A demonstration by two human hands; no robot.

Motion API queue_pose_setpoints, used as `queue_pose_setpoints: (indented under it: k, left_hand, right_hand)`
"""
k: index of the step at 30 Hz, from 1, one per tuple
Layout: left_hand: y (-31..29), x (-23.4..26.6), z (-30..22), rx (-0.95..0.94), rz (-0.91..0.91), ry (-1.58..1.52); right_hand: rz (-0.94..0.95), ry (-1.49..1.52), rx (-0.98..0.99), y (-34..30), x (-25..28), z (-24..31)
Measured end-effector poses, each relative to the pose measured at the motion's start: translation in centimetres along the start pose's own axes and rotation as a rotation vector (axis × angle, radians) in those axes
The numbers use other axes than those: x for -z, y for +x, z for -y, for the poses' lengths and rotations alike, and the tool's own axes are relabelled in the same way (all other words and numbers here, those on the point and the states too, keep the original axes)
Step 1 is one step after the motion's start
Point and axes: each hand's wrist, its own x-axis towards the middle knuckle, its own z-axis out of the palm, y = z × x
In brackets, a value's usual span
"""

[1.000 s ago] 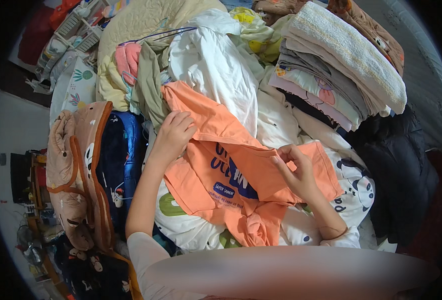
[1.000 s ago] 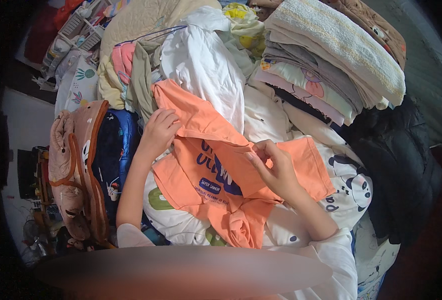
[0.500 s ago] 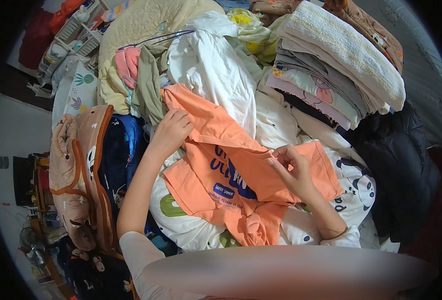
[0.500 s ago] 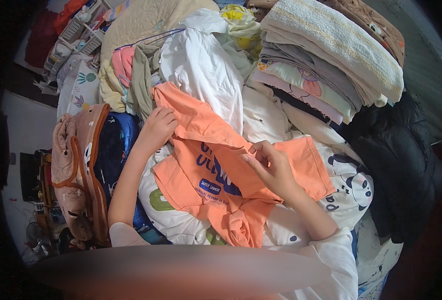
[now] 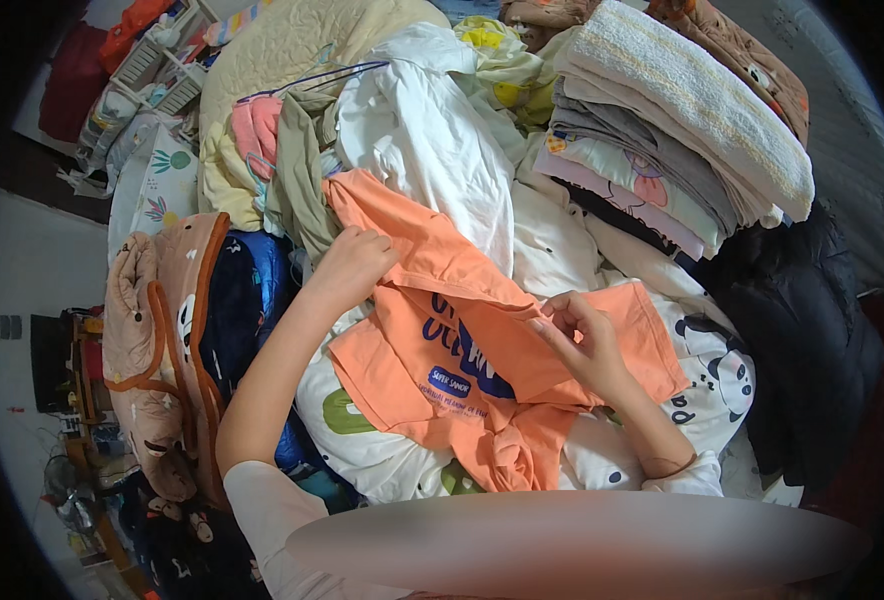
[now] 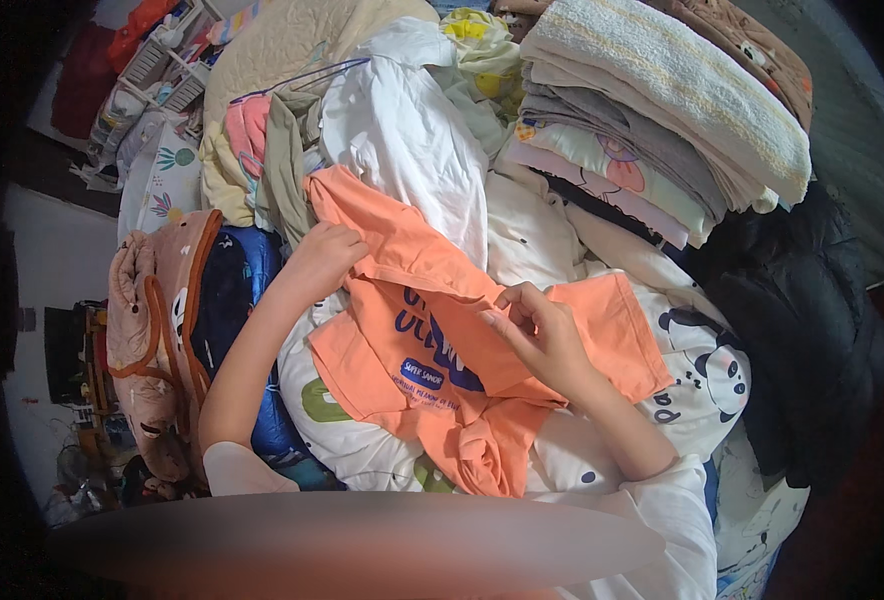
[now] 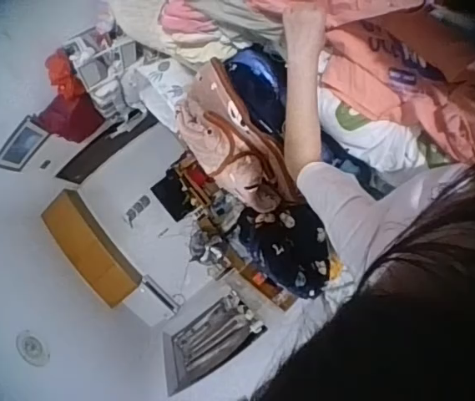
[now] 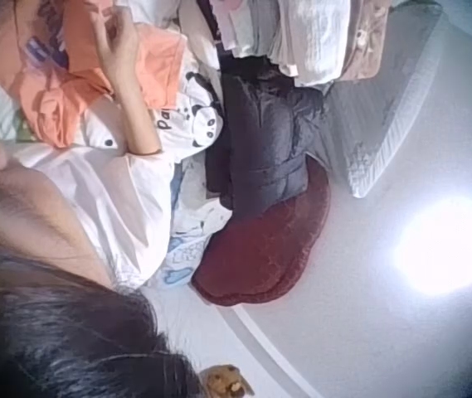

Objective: Folding an orange t-shirt on a bed.

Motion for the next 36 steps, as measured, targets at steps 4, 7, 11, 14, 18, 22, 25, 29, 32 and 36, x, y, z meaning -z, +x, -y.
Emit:
queue_pose_setpoints:
  k: [4,7,11,14,18,22,25,29,32,36]
  left_hand:
    - [0.6,-0.6,-0.4,0.013,0.025,0.023]
    - [1.0,-1.0,-0.1,0.015,0.053,0.032]
    - [1.3,-1.3,0.2,0.021,0.094,0.027]
    - [1.3,-1.3,0.3,0.026,0.056,-0.026]
    - [1.3,-0.2,0.4,0.046,0.025,-0.126]
    - [1.5,0.7,0.3,0.090,-0.048,-0.252]
    - [1.6,1.5,0.0,0.124,-0.065,-0.298]
    - [1.4,2.2,-0.9,0.134,-0.120,-0.290]
    - [1.3,2.7,-2.1,0.117,-0.237,-0.361]
    - [1.2,4.1,-4.2,0.127,-0.272,-0.388]
  right_hand:
    - [0.012,0.023,-0.005,-0.1,-0.2,-0.1]
    - [0.016,-0.016,0.007,-0.1,-0.2,-0.2]
    - [0.017,0.010,-0.001,-0.2,-0.2,-0.1]
    - [0.022,0.004,-0.005,-0.1,0.0,-0.4]
    - [0.008,-0.012,-0.008,0.1,0.5,-0.2]
    - [-0.017,0.013,-0.006,0.2,1.2,-0.1]
    - [-0.046,0.022,-0.030,0.5,2.3,0.9]
    - [-0.142,-0.020,0.005,0.9,4.6,1.6]
    - [-0.187,-0.060,0.039,0.9,6.2,1.5]
    - [-0.204,-0.077,0.046,0.5,7.8,2.5]
